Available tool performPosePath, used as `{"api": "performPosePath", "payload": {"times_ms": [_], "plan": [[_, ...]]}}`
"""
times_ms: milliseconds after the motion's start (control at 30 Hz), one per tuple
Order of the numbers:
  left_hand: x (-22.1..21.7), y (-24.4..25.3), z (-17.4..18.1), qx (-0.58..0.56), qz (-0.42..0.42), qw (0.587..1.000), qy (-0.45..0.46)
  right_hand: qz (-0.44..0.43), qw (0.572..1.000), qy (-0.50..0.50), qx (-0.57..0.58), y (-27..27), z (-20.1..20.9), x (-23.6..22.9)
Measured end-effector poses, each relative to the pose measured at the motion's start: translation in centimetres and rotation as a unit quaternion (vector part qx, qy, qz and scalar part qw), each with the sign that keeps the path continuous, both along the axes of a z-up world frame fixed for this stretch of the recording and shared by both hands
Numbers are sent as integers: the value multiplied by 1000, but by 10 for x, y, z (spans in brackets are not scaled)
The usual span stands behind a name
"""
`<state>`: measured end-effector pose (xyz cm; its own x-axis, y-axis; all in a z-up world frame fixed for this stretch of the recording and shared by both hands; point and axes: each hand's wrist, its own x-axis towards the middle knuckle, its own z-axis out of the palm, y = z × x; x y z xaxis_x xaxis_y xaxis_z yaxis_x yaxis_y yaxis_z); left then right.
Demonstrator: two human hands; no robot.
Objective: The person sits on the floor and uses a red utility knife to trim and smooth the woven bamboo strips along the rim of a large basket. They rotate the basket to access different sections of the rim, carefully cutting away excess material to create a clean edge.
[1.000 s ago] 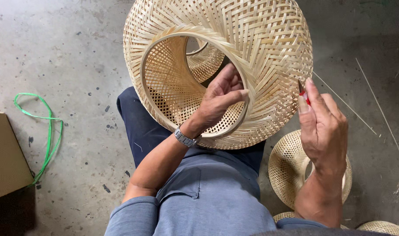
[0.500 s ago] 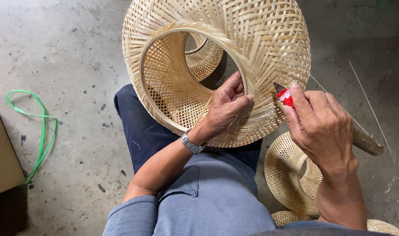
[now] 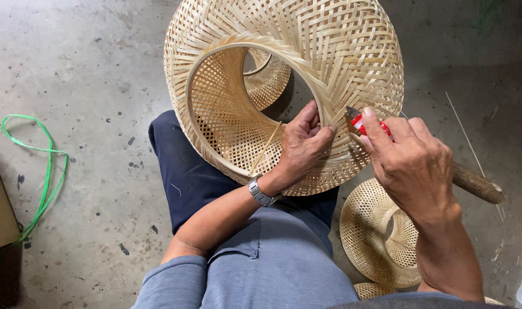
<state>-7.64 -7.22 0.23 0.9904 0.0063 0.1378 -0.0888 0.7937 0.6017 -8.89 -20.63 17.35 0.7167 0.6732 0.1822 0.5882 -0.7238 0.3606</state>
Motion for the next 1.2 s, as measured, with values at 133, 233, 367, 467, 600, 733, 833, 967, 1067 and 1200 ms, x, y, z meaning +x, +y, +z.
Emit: {"api": "performPosePath", "payload": {"times_ms": [133, 233, 367, 467, 600, 733, 833, 967, 1067, 1200], "plan": [[0, 1, 2, 15, 3, 1000, 2, 2, 1000, 2, 5, 3, -2, 2], [-2, 4, 4, 32, -1, 999, 8, -14, 1000, -4, -15, 4, -2, 3], [-3, 3, 4, 26, -1, 1000, 3, -18, 999, -23, -22, 8, 2, 3], [-3, 1, 3, 29, 3, 1000, 2, -29, 999, -21, -37, 12, 6, 0], [-4, -1, 1, 17, -1, 1000, 7, -29, 998, 2, -47, 17, 10, -1], [-3, 0, -2, 19, 1, 1000, -11, -25, 998, 24, -54, 21, 12, 2], [-5, 1, -4, 21, -4, 1000, -18, -12, 998, 35, -48, 19, 12, 1], [-4, -2, -3, 11, 1, 1000, -21, -6, 998, 49, -30, 19, 8, 1], [-4, -2, -2, 21, -2, 1000, -15, 0, 997, 72, -11, 18, 8, 4], [-4, -1, -2, 62, 11, 998, -27, -6, 993, 120, 7, 14, 10, 11]]}}
